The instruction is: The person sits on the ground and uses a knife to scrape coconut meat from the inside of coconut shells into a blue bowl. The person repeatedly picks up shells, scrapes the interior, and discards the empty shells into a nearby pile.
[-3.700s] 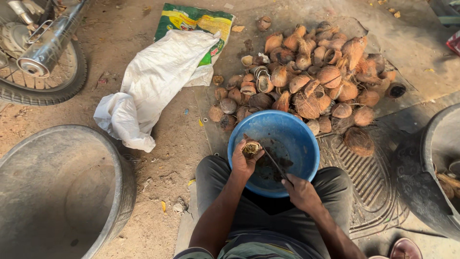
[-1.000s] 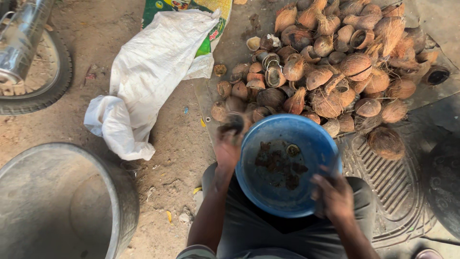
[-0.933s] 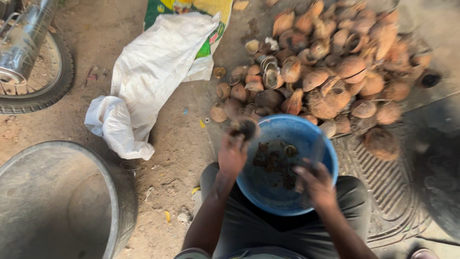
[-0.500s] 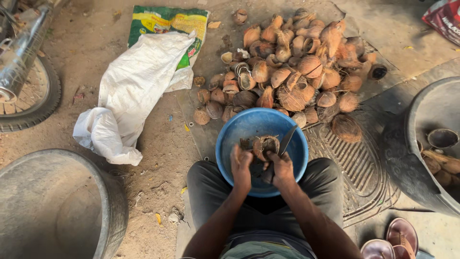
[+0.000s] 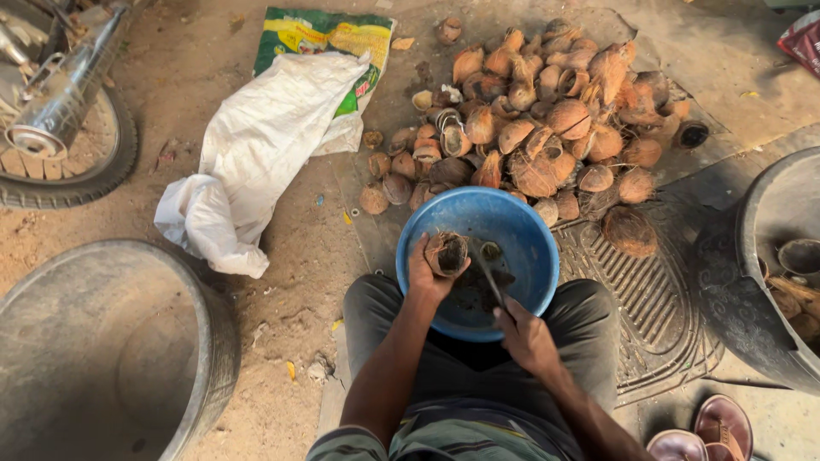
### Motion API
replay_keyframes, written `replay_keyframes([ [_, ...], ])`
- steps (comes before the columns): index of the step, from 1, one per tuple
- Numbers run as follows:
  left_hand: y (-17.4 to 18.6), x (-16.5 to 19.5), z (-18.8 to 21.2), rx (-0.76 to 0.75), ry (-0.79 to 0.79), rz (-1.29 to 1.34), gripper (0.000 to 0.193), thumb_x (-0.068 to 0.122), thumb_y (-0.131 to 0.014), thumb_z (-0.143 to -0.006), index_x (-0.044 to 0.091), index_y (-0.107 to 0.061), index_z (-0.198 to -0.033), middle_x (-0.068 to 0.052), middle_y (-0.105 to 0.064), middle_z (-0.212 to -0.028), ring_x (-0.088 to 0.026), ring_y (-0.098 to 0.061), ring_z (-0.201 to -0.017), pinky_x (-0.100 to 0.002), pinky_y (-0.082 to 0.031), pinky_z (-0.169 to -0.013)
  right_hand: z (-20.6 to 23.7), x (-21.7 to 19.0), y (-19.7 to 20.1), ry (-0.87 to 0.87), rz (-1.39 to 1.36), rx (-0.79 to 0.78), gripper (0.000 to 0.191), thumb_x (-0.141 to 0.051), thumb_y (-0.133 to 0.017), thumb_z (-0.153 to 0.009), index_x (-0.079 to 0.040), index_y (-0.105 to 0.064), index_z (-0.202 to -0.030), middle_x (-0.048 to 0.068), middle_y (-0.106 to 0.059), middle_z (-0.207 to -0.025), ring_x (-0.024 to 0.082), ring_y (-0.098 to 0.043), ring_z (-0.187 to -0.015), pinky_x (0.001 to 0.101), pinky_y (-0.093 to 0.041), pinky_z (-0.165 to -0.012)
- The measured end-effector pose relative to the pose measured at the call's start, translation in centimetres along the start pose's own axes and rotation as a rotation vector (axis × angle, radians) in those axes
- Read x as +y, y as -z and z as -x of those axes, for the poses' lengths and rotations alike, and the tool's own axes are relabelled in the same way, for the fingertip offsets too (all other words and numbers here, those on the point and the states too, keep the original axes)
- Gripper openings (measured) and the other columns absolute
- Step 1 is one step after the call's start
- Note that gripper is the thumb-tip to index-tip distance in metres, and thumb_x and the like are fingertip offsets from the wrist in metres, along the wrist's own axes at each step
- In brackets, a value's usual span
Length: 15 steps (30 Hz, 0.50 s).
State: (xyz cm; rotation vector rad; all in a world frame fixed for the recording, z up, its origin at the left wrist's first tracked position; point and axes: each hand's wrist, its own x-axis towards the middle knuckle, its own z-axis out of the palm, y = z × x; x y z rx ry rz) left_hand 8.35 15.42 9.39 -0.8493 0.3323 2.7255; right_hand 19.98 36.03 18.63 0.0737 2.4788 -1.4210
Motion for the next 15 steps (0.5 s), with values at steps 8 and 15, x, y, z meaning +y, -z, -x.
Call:
replay_keyframes([
  [8, 0.2, 0.2, -0.3, -0.046, -0.056, -0.082, 0.039, 0.041, -0.062, -0.098, 0.008, -0.068, -0.117, -0.010, -0.074, -0.110, -0.030, -0.071, -0.100, -0.054, -0.057, -0.089, -0.1, -2.8, 4.5, 0.240, 0.996, -0.072, 0.049, -0.025, -0.053, -0.100, -0.021, -0.049, -0.150, 0.015, -0.068, -0.098, 0.032, -0.073, -0.083, 0.0460, -0.061, -0.072],
  [15, -1.4, 0.5, 1.9, 0.101, -0.155, -0.277, 0.033, 0.039, -0.063, -0.097, 0.009, -0.069, -0.111, -0.010, -0.076, -0.101, -0.029, -0.073, -0.091, -0.052, -0.060, -0.074, -1.6, -4.6, 4.6, 0.311, 1.260, -0.131, 0.056, -0.014, -0.049, -0.098, -0.020, -0.044, -0.154, 0.017, -0.062, -0.099, 0.029, -0.071, -0.084, 0.0433, -0.061, -0.077],
])
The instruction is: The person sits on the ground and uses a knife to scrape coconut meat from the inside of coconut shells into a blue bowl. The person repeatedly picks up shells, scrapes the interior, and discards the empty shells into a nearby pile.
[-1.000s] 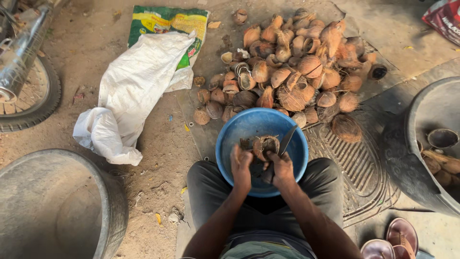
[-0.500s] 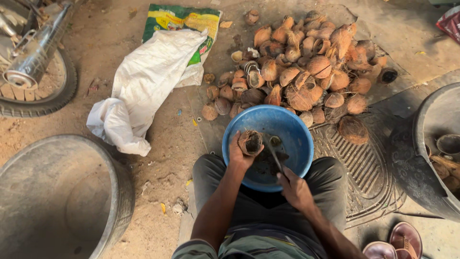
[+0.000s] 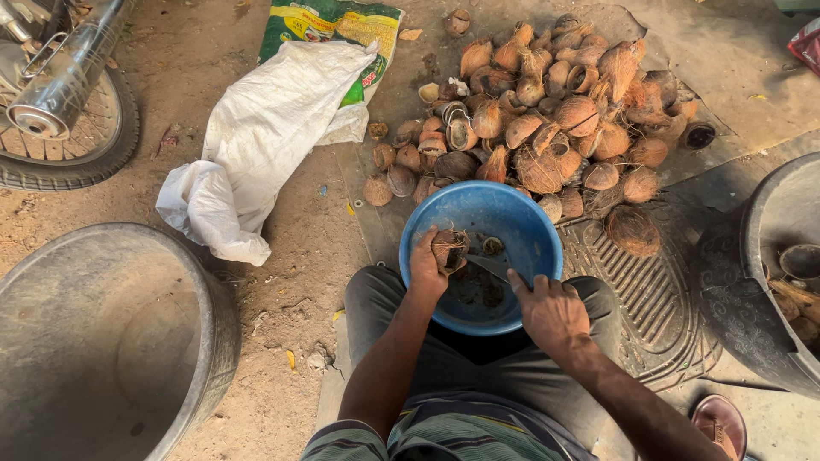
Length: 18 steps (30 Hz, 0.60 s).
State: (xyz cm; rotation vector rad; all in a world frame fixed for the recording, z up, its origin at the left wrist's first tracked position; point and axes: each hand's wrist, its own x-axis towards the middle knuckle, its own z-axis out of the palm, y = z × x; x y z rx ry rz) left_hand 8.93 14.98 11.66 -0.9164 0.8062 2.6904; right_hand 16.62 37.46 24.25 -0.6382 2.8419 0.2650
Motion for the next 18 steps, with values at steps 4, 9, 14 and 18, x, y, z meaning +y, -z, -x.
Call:
replay_keyframes([
  [4, 0.0, -0.3, -0.4, 0.040, -0.005, -0.028, 0.033, 0.039, -0.064, -0.097, 0.009, -0.068, -0.110, -0.009, -0.075, -0.099, -0.028, -0.073, -0.090, -0.053, -0.059, -0.074, -0.3, -0.5, 0.3, 0.012, 0.051, 0.016, 0.054, -0.017, -0.050, -0.098, -0.019, -0.046, -0.152, 0.015, -0.063, -0.097, 0.028, -0.070, -0.084, 0.0444, -0.060, -0.078],
  [9, 0.2, -0.6, -1.1, 0.047, -0.079, 0.008, 0.031, 0.036, -0.068, -0.099, 0.008, -0.071, -0.112, -0.007, -0.075, -0.103, -0.026, -0.071, -0.090, -0.050, -0.058, -0.078, 0.0, -1.0, 0.9, 0.047, 0.080, 0.002, 0.054, -0.017, -0.051, -0.097, -0.017, -0.048, -0.150, 0.015, -0.063, -0.095, 0.028, -0.069, -0.082, 0.0438, -0.060, -0.075],
  [14, -0.3, -0.2, -0.7, 0.005, -0.027, 0.044, 0.027, 0.037, -0.065, -0.096, 0.014, -0.068, -0.109, -0.006, -0.075, -0.100, -0.026, -0.072, -0.089, -0.052, -0.057, -0.077, -0.2, -1.1, 1.4, 0.016, 0.052, 0.048, 0.055, -0.015, -0.053, -0.094, -0.016, -0.051, -0.149, 0.015, -0.062, -0.092, 0.028, -0.068, -0.080, 0.0432, -0.059, -0.074],
  [18, -0.6, -0.2, -0.2, 0.049, -0.019, 0.030, 0.028, 0.037, -0.066, -0.096, 0.011, -0.068, -0.108, -0.006, -0.075, -0.099, -0.027, -0.072, -0.088, -0.053, -0.057, -0.076, -0.3, -1.5, 1.6, 0.036, 0.066, 0.051, 0.054, -0.014, -0.052, -0.095, -0.016, -0.051, -0.149, 0.014, -0.062, -0.090, 0.027, -0.068, -0.078, 0.0429, -0.059, -0.074],
])
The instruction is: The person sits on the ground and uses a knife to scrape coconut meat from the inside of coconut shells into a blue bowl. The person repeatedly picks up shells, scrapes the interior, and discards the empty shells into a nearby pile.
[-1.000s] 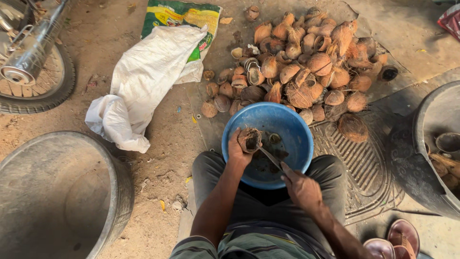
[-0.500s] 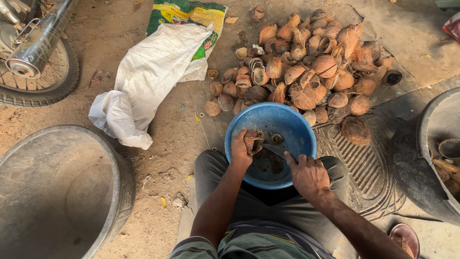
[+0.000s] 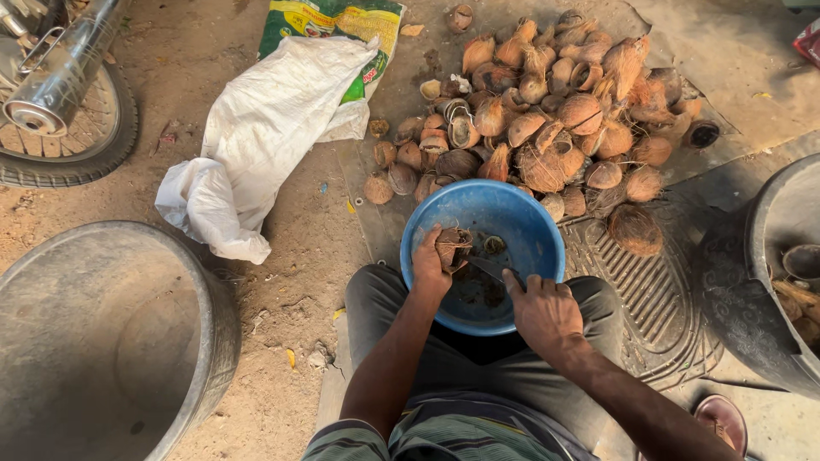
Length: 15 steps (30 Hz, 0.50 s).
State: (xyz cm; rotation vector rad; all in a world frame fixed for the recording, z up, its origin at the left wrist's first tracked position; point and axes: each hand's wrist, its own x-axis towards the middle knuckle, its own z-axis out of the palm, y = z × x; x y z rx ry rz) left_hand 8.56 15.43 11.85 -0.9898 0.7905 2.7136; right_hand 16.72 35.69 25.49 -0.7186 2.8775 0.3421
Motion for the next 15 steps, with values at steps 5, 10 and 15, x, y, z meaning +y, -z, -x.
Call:
replay_keyframes([
  [5, 0.6, -0.7, -0.7, 0.020, -0.021, 0.045, 0.025, 0.031, -0.068, -0.095, 0.010, -0.069, -0.108, -0.006, -0.074, -0.097, -0.026, -0.071, -0.086, -0.051, -0.058, -0.075, 0.1, -0.1, 0.5, 0.001, 0.001, -0.024, 0.052, -0.015, -0.051, -0.096, -0.016, -0.051, -0.148, 0.013, -0.062, -0.090, 0.026, -0.068, -0.079, 0.0424, -0.059, -0.074],
  [10, 1.1, -1.1, -1.7, -0.007, -0.070, 0.098, 0.022, 0.028, -0.070, -0.100, 0.009, -0.068, -0.111, -0.005, -0.073, -0.099, -0.023, -0.072, -0.087, -0.044, -0.062, -0.077, 0.0, 0.0, 0.9, -0.002, 0.032, -0.110, 0.053, -0.013, -0.050, -0.098, -0.015, -0.048, -0.151, 0.014, -0.062, -0.090, 0.024, -0.068, -0.076, 0.0412, -0.060, -0.072],
  [15, 1.1, -0.8, -1.2, -0.022, -0.043, 0.035, 0.024, 0.033, -0.064, -0.098, 0.012, -0.068, -0.109, -0.005, -0.073, -0.094, -0.024, -0.071, -0.080, -0.048, -0.059, -0.065, 0.1, -0.1, 0.9, -0.004, 0.042, -0.087, 0.054, -0.012, -0.050, -0.097, -0.015, -0.048, -0.151, 0.014, -0.062, -0.091, 0.024, -0.068, -0.076, 0.0406, -0.060, -0.071],
])
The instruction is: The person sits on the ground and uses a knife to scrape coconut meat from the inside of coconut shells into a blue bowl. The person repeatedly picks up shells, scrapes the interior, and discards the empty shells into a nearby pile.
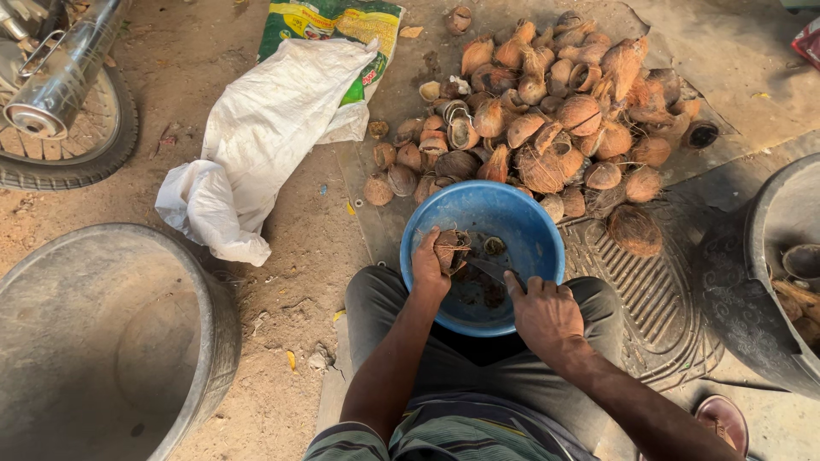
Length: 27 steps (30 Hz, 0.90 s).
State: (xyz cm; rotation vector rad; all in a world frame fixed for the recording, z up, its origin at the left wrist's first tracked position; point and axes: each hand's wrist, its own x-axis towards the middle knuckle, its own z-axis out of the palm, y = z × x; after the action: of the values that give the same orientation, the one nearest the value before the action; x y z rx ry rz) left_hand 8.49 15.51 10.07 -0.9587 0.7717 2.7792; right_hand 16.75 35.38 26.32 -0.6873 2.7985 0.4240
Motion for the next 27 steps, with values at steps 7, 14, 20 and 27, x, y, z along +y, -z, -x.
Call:
replay_keyframes([
  [7, -0.5, -0.3, 0.9, -0.027, 0.006, -0.024, 0.025, 0.032, -0.064, -0.102, 0.010, -0.066, -0.114, -0.006, -0.071, -0.101, -0.024, -0.071, -0.086, -0.047, -0.060, -0.068, 0.1, -0.2, 0.0, 0.016, 0.024, 0.003, 0.054, -0.014, -0.050, -0.097, -0.014, -0.048, -0.151, 0.014, -0.063, -0.093, 0.025, -0.068, -0.079, 0.0408, -0.059, -0.073],
  [14, -1.5, 0.2, 1.8, 0.068, 0.217, 0.031, 0.037, 0.037, -0.053, -0.100, 0.008, -0.064, -0.122, -0.013, -0.069, -0.118, -0.033, -0.068, -0.109, -0.060, -0.052, -0.094, -1.2, -1.0, -1.8, 0.034, -0.001, -0.034, 0.057, -0.015, -0.049, -0.098, -0.008, -0.042, -0.154, 0.019, -0.064, -0.098, 0.031, -0.070, -0.085, 0.0453, -0.059, -0.079],
  [20, -0.1, -1.3, -0.8, 0.011, 0.312, 0.113, 0.048, 0.041, -0.039, -0.104, 0.008, -0.063, -0.129, -0.014, -0.066, -0.126, -0.034, -0.063, -0.110, -0.059, -0.048, -0.098, -3.0, -2.7, -5.5, -0.047, -0.309, 0.047, 0.064, -0.013, -0.052, -0.092, -0.014, -0.042, -0.155, 0.022, -0.064, -0.102, 0.037, -0.070, -0.087, 0.0498, -0.058, -0.080],
  [27, 1.3, -0.6, -4.3, -0.016, 0.204, 0.184, 0.050, 0.041, -0.032, -0.106, 0.010, -0.058, -0.135, -0.016, -0.060, -0.132, -0.036, -0.058, -0.117, -0.060, -0.048, -0.099, -4.7, -2.9, -9.2, -0.192, -0.961, 0.157, 0.051, -0.023, -0.057, -0.100, -0.015, -0.052, -0.150, 0.021, -0.072, -0.100, 0.040, -0.071, -0.092, 0.0515, -0.056, -0.081],
])
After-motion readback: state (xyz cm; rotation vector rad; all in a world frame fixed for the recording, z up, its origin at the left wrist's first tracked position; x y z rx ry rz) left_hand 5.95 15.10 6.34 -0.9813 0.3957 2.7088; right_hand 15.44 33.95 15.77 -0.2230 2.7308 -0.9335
